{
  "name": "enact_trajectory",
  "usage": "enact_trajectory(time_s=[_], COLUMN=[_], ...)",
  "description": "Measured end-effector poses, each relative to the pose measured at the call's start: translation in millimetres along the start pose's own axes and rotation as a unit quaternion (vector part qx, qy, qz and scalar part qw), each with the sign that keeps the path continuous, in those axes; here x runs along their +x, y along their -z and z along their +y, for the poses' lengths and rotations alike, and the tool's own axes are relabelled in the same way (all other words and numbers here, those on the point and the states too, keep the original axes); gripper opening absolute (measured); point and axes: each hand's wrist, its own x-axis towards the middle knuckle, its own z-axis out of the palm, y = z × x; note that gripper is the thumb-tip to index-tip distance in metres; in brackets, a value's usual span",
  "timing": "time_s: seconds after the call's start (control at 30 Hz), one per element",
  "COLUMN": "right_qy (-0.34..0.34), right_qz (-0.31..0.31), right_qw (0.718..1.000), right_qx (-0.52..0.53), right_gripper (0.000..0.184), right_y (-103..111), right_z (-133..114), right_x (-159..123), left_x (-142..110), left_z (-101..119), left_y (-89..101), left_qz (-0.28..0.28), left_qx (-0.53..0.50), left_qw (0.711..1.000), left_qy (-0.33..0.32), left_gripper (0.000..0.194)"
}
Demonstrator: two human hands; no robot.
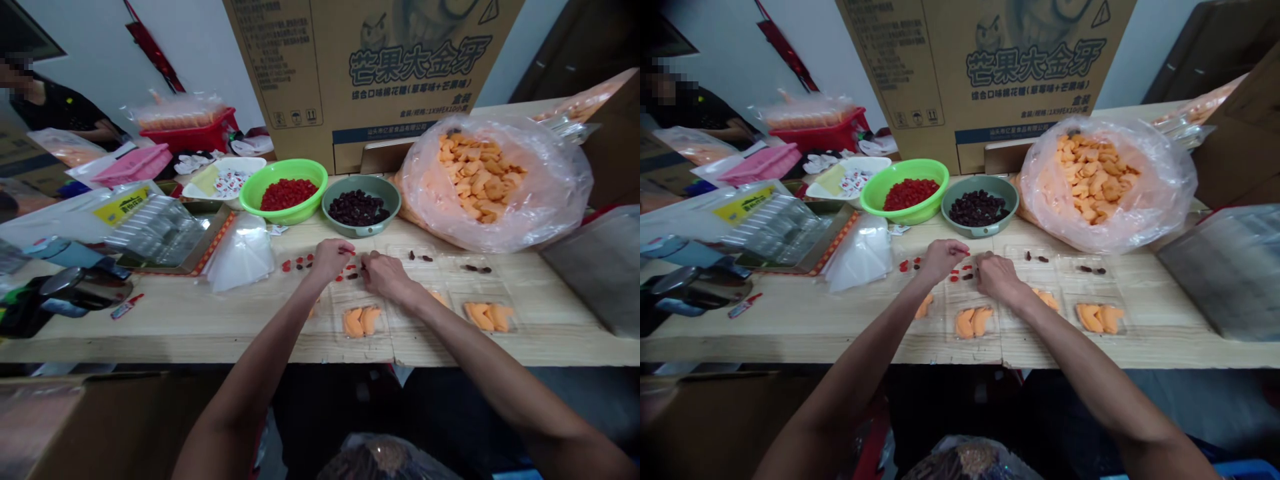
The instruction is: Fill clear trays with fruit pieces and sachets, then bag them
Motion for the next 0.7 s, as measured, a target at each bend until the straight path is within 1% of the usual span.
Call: enact_trajectory(time_s=[0.1,0.2,0.3,0.37,0.4,0.43,0.5,0.53,0.57,0.6,0.63,0.67,0.7], right_qy=[0.01,0.006,-0.034,-0.08,-0.102,-0.119,-0.133,-0.132,-0.13,-0.129,-0.131,-0.129,-0.119], right_qz=[-0.009,0.0,0.049,0.073,0.076,0.07,0.05,0.04,0.03,0.024,0.02,0.021,0.023], right_qw=[1.0,0.999,0.99,0.973,0.959,0.941,0.896,0.875,0.859,0.851,0.851,0.859,0.875], right_qx=[0.005,0.037,0.126,0.205,0.253,0.309,0.42,0.464,0.494,0.509,0.509,0.495,0.469], right_gripper=[0.03,0.034,0.037,0.04,0.042,0.044,0.045,0.044,0.042,0.037,0.033,0.029,0.026], right_y=[2.6,7.6,10.6,12.3,13.6,15.5,20.6,23.6,26.6,29.3,31.3,32.6,32.9], right_z=[-0.4,13.2,35.2,50.5,57.8,64.8,78.3,84.8,91.1,96.8,101.6,105.0,106.3], right_x=[-0.8,-1.3,-2.1,-5.4,-8.5,-12.6,-23.1,-28.6,-33.7,-37.9,-41.1,-43.0,-43.9], left_x=[-0.5,-1.7,-4.1,-6.9,-8.7,-10.7,-15.0,-17.0,-18.8,-20.3,-21.3,-21.8,-21.7], left_z=[9.6,9.9,4.1,-0.3,-2.3,-4.3,-8.8,-11.5,-14.6,-18.0,-21.7,-25.4,-28.9], left_y=[-13.1,-25.7,-37.1,-38.3,-35.5,-30.2,-13.4,-3.3,6.5,15.1,21.7,26.0,28.0], left_qz=[-0.008,-0.02,-0.049,-0.067,-0.062,-0.044,0.007,0.02,0.017,-0.003,-0.032,-0.061,-0.083], left_qx=[0.036,0.068,0.11,0.139,0.144,0.143,0.134,0.136,0.143,0.154,0.167,0.178,0.188], left_qw=[0.999,0.997,0.988,0.979,0.977,0.978,0.984,0.985,0.986,0.986,0.983,0.98,0.977], left_qy=[-0.002,-0.029,-0.092,-0.133,-0.143,-0.143,-0.119,-0.1,-0.082,-0.069,-0.062,-0.06,-0.06], left_gripper=[0.022,0.023,0.022,0.021,0.021,0.023,0.027,0.028,0.028,0.026,0.025,0.023,0.023])
